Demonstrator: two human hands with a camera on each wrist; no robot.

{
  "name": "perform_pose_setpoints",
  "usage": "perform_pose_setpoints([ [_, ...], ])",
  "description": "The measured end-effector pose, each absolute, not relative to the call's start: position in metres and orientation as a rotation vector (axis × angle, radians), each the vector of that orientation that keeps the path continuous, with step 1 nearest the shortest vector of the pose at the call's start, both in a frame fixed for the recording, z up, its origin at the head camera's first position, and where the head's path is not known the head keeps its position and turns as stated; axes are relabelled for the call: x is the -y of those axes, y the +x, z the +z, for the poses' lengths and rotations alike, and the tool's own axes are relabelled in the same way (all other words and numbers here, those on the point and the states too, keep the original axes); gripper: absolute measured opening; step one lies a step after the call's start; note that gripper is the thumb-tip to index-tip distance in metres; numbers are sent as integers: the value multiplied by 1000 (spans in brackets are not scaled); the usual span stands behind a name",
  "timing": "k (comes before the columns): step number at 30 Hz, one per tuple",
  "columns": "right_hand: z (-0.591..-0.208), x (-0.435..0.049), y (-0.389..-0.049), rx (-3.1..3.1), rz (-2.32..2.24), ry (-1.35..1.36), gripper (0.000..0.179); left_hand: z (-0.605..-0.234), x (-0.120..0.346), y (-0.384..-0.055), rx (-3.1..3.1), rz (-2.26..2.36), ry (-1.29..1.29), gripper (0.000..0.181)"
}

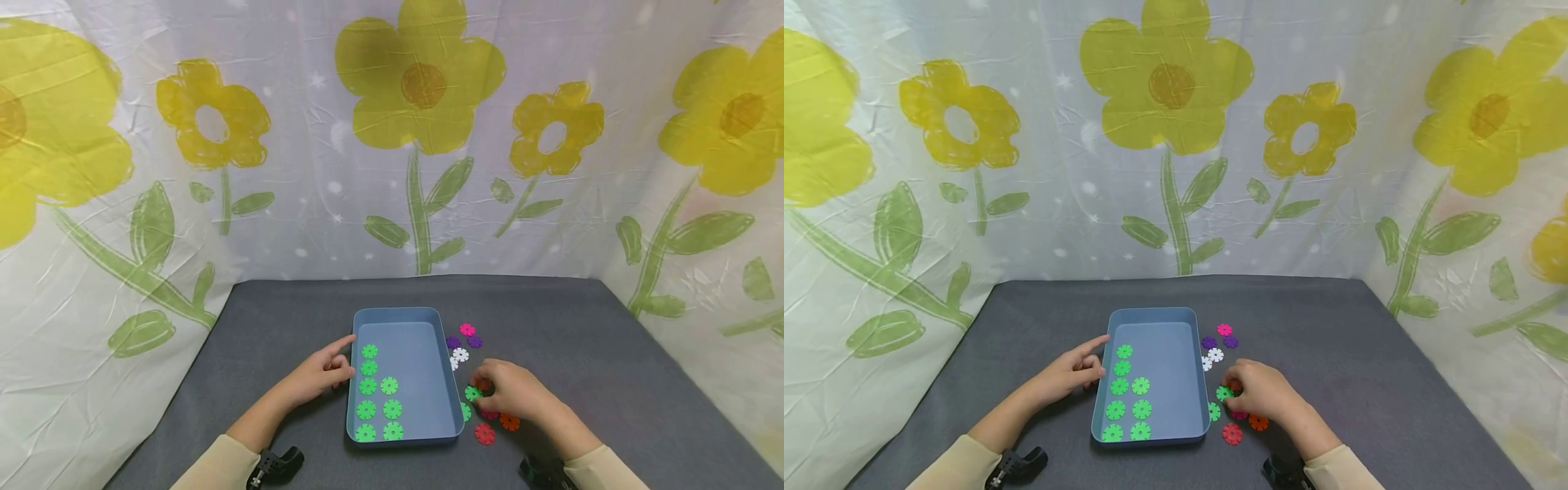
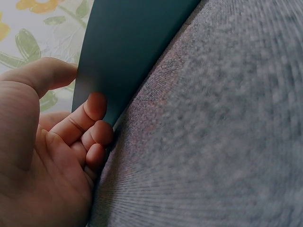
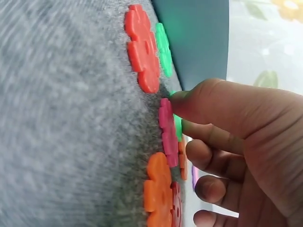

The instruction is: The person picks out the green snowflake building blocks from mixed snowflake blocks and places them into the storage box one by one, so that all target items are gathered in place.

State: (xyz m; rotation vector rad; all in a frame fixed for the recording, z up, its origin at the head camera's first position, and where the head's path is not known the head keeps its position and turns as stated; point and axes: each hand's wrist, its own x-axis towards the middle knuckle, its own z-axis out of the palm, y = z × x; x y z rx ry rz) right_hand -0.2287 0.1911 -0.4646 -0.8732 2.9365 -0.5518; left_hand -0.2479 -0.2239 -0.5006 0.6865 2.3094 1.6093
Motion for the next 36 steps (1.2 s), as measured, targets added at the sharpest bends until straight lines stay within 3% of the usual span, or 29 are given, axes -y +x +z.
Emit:
perform_pose_setpoints([
  [14,-465,-187,-232,-3008,-487,-892,22,-500,224,-248,-2324,1593,684,71],
  [36,-414,-164,-246,-3018,-686,-950,19,-500,223,-247,-2316,1603,673,72],
])
